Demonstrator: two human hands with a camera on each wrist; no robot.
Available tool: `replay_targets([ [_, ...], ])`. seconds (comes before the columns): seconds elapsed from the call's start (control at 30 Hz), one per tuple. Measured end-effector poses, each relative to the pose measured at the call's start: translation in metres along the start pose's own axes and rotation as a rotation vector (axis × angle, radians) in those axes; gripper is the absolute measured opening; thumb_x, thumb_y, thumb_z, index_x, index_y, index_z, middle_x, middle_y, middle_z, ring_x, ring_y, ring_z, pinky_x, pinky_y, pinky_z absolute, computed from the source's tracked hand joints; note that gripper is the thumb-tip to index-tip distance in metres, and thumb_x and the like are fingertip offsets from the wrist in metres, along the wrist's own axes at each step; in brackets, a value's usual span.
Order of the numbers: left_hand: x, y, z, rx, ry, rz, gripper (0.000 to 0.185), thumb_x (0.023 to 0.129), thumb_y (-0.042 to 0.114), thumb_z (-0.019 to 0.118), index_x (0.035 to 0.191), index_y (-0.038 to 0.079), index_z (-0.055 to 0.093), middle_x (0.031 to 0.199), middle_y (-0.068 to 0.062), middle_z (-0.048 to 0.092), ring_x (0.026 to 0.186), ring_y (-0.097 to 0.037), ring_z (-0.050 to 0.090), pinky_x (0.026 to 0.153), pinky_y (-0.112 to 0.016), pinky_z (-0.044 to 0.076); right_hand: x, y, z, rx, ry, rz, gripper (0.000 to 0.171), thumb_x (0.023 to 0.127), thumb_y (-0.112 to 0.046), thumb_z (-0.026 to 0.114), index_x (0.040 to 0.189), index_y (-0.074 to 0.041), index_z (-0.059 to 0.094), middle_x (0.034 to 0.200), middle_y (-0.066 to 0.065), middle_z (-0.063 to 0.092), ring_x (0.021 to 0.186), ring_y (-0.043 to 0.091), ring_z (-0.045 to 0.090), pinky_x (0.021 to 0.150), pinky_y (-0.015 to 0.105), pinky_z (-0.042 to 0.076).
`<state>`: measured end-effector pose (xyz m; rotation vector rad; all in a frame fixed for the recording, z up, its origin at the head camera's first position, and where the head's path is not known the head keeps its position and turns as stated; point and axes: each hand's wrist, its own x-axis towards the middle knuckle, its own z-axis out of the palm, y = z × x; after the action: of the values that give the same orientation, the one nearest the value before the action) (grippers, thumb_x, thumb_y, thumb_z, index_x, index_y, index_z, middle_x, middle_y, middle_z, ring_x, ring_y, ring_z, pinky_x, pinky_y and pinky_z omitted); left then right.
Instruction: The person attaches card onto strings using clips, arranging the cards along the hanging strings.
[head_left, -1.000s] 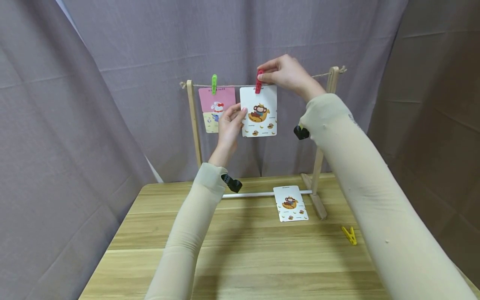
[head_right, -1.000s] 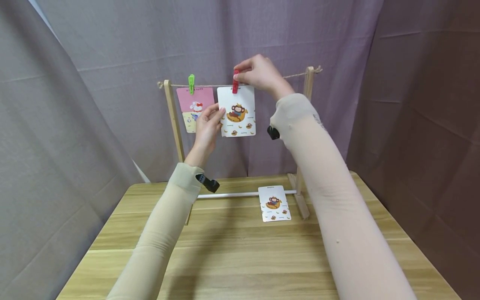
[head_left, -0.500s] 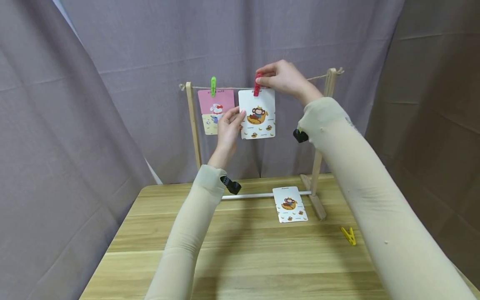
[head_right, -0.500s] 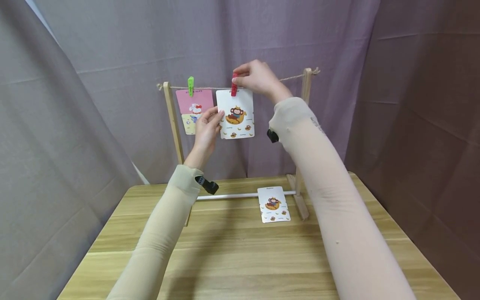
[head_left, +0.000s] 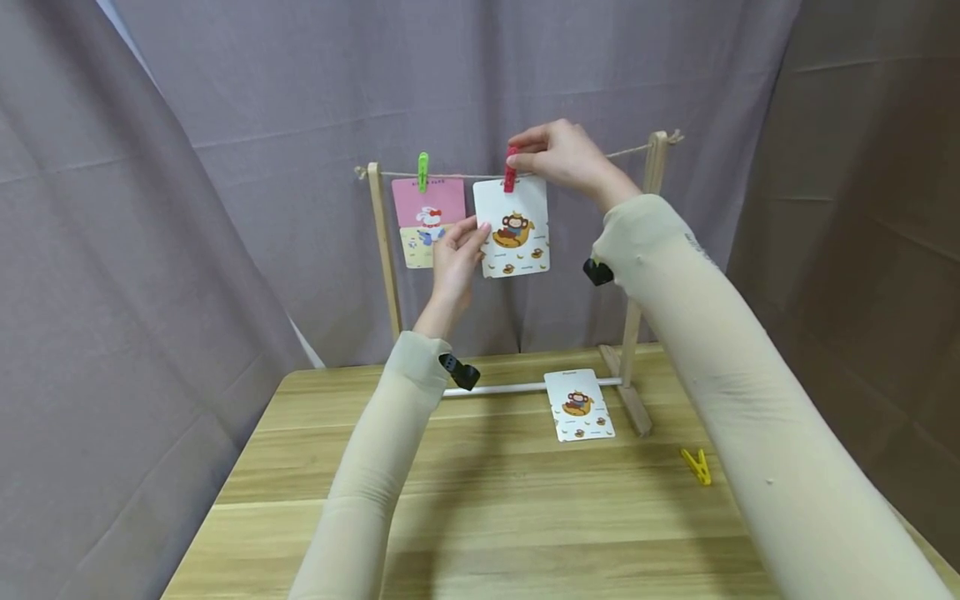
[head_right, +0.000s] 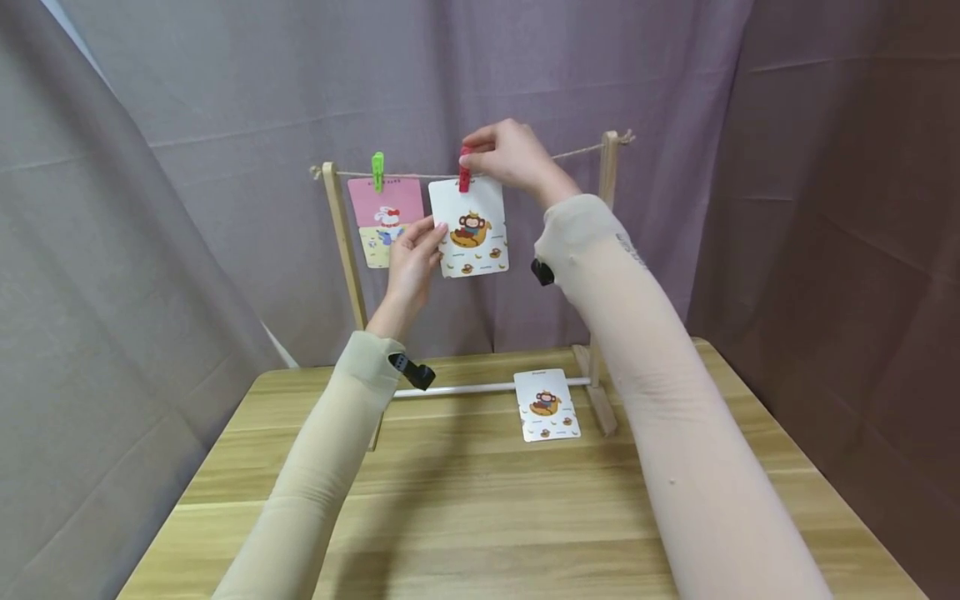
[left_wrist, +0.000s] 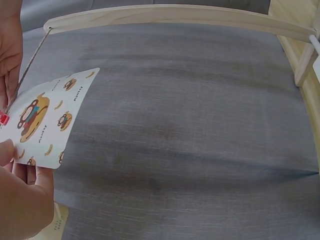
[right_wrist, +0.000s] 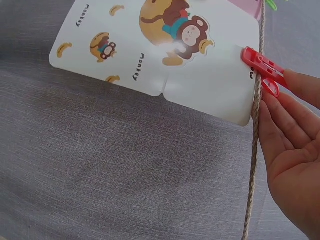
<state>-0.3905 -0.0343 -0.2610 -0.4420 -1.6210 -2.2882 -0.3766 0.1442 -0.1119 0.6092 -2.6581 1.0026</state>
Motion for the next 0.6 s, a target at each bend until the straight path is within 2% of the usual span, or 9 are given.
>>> replay_targets([
  [0.27, -0.004, -0.014, -0.002, -0.004, -0.028, 0.016, 0.023, 0.093, 0.003, 0.071, 0.113, -0.008, 0.066, 0.089, 0.000, 0.072, 0.085, -0.011, 0.068, 0.081, -0.024, 0.053, 0.001, 0.001, 0.003, 0.023, 0.014, -0.015, 0.051, 0.100, -0.033, 0.061, 0.144, -0.007, 0.055, 0.136, 0.012, 0.063, 0.121, 0.023, 0.060, 0.100, 0.033, 0.048],
  [0.6, -0.012, -0.029, -0.001, 0.014, -0.044, -0.006, 0.015, 0.094, 0.008, 0.072, 0.105, -0.001, 0.069, 0.085, 0.003, 0.073, 0.080, -0.009, 0.067, 0.070, -0.022, 0.048, -0.004, 0.007, 0.005, 0.021, 0.000, 0.001, 0.052, 0.100, -0.033, 0.061, 0.144, -0.007, 0.055, 0.136, 0.012, 0.063, 0.120, 0.024, 0.060, 0.097, 0.033, 0.049],
])
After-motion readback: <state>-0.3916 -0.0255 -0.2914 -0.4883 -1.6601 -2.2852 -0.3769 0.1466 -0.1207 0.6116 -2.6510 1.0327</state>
